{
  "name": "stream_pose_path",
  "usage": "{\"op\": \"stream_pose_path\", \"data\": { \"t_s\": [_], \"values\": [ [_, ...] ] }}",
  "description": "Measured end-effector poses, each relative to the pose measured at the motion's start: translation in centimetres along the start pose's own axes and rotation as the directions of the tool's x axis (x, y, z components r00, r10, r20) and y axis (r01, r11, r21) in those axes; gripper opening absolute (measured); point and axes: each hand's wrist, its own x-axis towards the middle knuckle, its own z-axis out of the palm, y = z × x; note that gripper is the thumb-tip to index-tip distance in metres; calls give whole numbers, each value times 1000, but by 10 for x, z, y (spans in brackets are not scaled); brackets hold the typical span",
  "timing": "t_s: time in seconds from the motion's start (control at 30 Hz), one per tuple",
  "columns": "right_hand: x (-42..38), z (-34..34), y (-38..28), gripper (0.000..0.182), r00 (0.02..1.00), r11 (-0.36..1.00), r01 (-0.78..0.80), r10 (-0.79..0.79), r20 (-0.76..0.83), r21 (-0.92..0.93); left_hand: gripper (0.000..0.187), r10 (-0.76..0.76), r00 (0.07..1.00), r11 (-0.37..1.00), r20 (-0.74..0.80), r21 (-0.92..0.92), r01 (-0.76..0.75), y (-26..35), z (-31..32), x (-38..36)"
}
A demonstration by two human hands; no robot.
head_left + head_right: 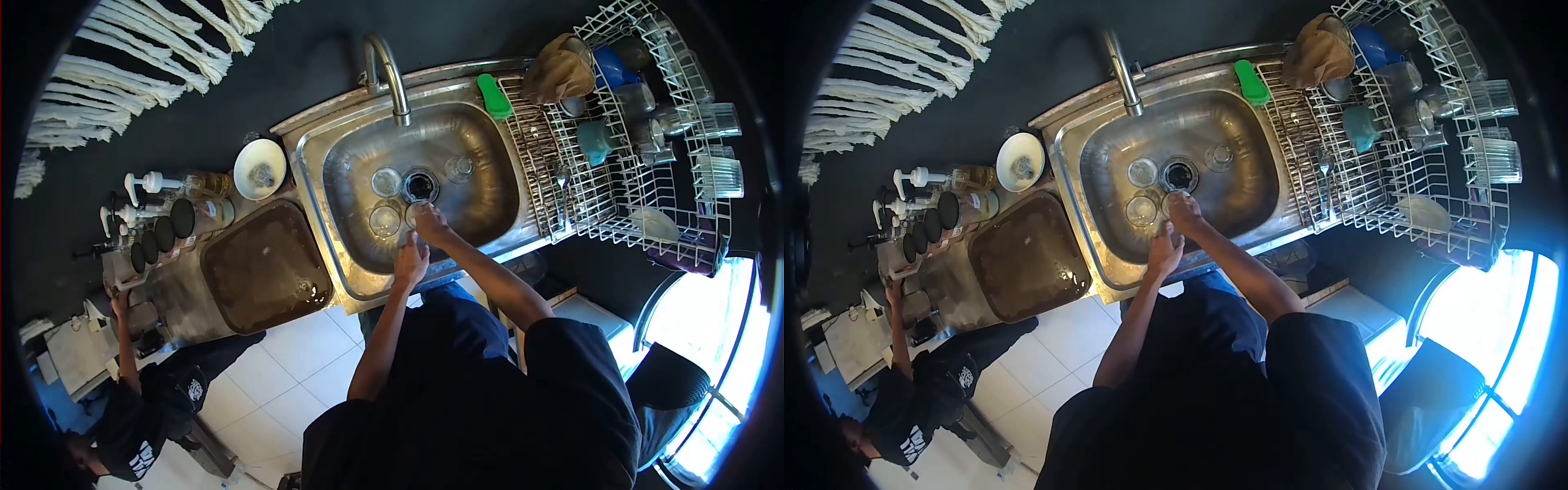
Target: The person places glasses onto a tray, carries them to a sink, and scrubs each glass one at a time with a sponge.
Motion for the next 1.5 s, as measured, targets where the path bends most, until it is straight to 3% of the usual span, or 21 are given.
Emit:
{"op": "stream_pose_path", "data": {
  "t_s": [0.07,0.1,0.17,0.3,0.37,0.5,0.57,0.6,0.7,0.77,0.8,0.87,0.93,0.97,1.03,1.07,1.13,1.27,1.33,1.43,1.5],
  "values": [
    [1,-2,-9,40,994,985,-10,29,110,-171,74,-4,992,970,-123,-243,-27,-14,9,6],
    [9,11,-3,40,993,985,-7,27,112,-172,74,-7,992,969,-124,-244,-24,-18,15,11],
    [20,27,3,31,996,975,20,0,89,-223,90,191,959,716,-209,-638,-282,-19,22,17],
    [15,32,17,27,998,984,55,-62,-33,-169,103,82,997,569,12,-821,-37,-12,20,21],
    [18,34,11,25,999,991,49,-51,-13,-122,105,109,994,739,-11,-668,-88,-11,13,19],
    [19,29,18,23,998,992,31,-37,-46,-126,103,66,998,807,10,-589,-47,-5,4,21],
    [10,36,31,24,992,985,118,-124,-34,-127,99,127,991,903,-33,-410,-129,-9,7,19],
    [-1,24,26,24,992,985,117,-121,-28,-127,96,57,991,927,121,-375,-8,-3,-4,17],
    [-16,5,27,28,987,994,95,-101,-124,-54,95,15,988,943,156,-332,38,16,-23,8],
    [-20,5,39,22,942,996,12,17,-334,84,95,32,992,949,126,-314,9,7,-16,10],
    [-22,-2,50,22,943,996,10,19,-334,86,94,50,994,953,94,-302,-19,7,-15,10],
    [-18,-24,72,19,936,929,-109,216,-278,353,92,11,990,968,142,-249,25,11,-19,9],
    [-24,-107,52,21,857,638,-380,515,-5,669,90,-25,982,980,188,-192,62,12,-21,9],
    [-17,-94,78,21,856,638,-379,517,-9,671,88,4,987,990,162,-143,19,9,-17,8],
    [6,-53,155,30,839,833,-407,503,-207,374,85,39,990,996,136,-88,-28,3,-12,7],
    [24,-57,164,30,836,831,-407,506,-211,378,83,50,990,997,129,-63,-42,1,-10,6],
    [49,-62,178,35,808,842,-524,539,-236,128,81,61,990,998,129,-39,-57,0,-8,5],
    [60,-117,112,50,808,810,-583,586,-66,57,75,19,992,999,124,34,-23,11,-14,1],
    [69,-118,103,53,832,842,-522,537,139,-135,73,29,995,998,93,47,-34,17,-17,-1],
    [59,-122,89,57,829,833,-542,551,97,-108,71,18,996,997,90,72,-25,21,-18,1],
    [53,-111,88,58,819,820,-566,571,61,-83,70,151,983,976,-103,171,-132,18,-7,6]
  ]
}}
